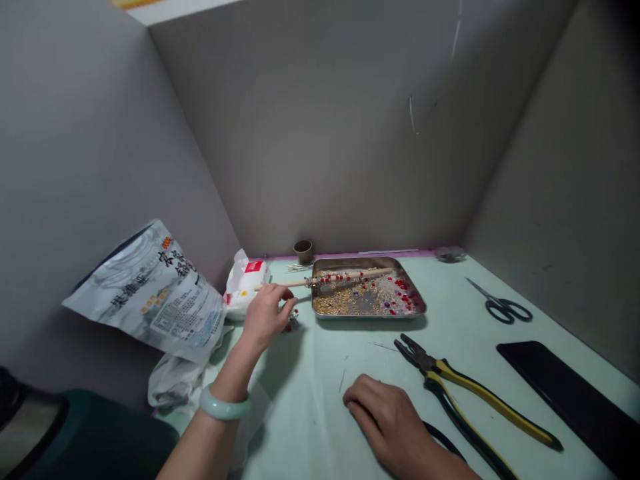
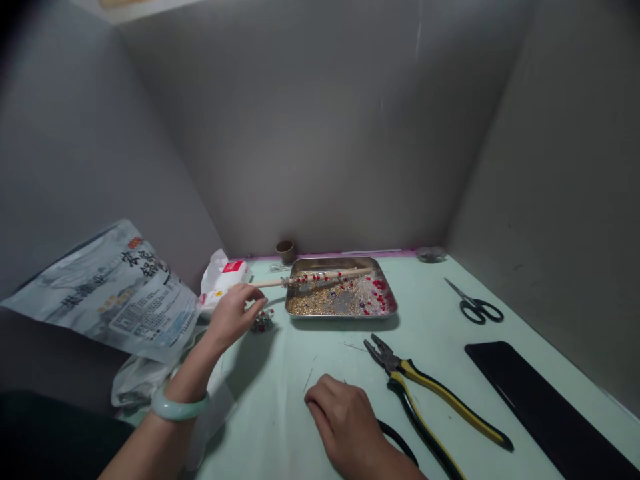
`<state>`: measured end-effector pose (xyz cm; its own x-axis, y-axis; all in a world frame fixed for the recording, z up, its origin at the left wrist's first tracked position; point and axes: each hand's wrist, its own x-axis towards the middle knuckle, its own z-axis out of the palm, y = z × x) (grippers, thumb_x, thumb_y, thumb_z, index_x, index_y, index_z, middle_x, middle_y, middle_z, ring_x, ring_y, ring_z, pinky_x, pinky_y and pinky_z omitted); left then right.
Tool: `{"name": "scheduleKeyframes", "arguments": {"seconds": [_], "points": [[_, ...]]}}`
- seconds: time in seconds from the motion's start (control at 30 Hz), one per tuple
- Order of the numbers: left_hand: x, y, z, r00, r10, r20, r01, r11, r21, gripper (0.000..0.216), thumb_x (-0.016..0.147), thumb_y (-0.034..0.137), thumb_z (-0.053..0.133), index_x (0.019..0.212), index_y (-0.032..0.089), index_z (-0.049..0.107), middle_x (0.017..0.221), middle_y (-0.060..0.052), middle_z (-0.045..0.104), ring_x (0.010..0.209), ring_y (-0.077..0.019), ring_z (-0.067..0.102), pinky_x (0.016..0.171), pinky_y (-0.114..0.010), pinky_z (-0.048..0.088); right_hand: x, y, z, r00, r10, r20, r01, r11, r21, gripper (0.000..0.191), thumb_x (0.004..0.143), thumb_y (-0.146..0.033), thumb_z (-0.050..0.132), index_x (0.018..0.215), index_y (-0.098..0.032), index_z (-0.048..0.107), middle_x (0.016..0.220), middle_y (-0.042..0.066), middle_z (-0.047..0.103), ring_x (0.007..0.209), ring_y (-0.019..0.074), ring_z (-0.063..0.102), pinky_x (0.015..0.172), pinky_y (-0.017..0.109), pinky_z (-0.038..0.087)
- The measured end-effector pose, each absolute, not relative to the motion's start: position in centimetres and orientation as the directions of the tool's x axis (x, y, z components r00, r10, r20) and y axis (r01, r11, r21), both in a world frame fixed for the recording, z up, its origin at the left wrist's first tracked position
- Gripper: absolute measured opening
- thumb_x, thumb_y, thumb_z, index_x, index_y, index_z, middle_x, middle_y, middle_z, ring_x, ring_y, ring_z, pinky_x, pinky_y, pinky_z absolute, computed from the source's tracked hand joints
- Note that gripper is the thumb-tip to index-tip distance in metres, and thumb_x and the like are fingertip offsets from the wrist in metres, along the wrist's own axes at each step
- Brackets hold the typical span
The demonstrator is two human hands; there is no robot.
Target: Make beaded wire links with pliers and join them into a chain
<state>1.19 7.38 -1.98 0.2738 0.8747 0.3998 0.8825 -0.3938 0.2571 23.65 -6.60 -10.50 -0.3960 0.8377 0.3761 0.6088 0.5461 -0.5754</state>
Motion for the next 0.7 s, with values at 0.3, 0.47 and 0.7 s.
{"name": "scheduleKeyframes", "arguments": {"seconds": [0.3,0.47,0.7], "points": [[4.6,12.1,-1.7,0.355,0.897,0.263,0.925,-0.378,0.039,0.025,0.085,0.028,0.053,0.106,0.017,0.061,0.111,-0.013,0.062,0.105,-0.0270,0.052,0.086,-0.037,0.039,23.7,-6.6,-10.3,-0.399,0.836,0.378,0.627,0.549,-0.552,0.019,0.090,-0.016,0.042,0.082,-0.019,0.059,0.076,0.003,0.061,0.068,0.0142,0.058,0.061,0.024,0.040],[5.1,13.9,-2.3,0.314,0.946,0.080,0.949,-0.316,0.011,0.028,0.084,0.025,0.052,0.111,0.020,0.058,0.106,-0.013,0.067,0.099,-0.0271,0.060,0.081,-0.036,0.040,23.8,-6.4,-10.8,-0.402,0.820,0.407,0.618,0.571,-0.540,0.017,0.087,-0.015,0.043,0.083,-0.020,0.059,0.076,0.003,0.062,0.066,0.0141,0.059,0.059,0.023,0.040],[4.4,14.8,-2.3,0.316,0.945,0.082,0.927,-0.326,0.188,0.028,0.081,0.024,0.054,0.108,0.017,0.056,0.104,-0.011,0.068,0.095,-0.0236,0.062,0.076,-0.030,0.042,23.9,-6.2,-11.2,-0.408,0.808,0.425,0.613,0.587,-0.528,0.017,0.085,-0.015,0.043,0.082,-0.019,0.059,0.074,0.003,0.061,0.066,0.0146,0.059,0.058,0.024,0.040]]}}
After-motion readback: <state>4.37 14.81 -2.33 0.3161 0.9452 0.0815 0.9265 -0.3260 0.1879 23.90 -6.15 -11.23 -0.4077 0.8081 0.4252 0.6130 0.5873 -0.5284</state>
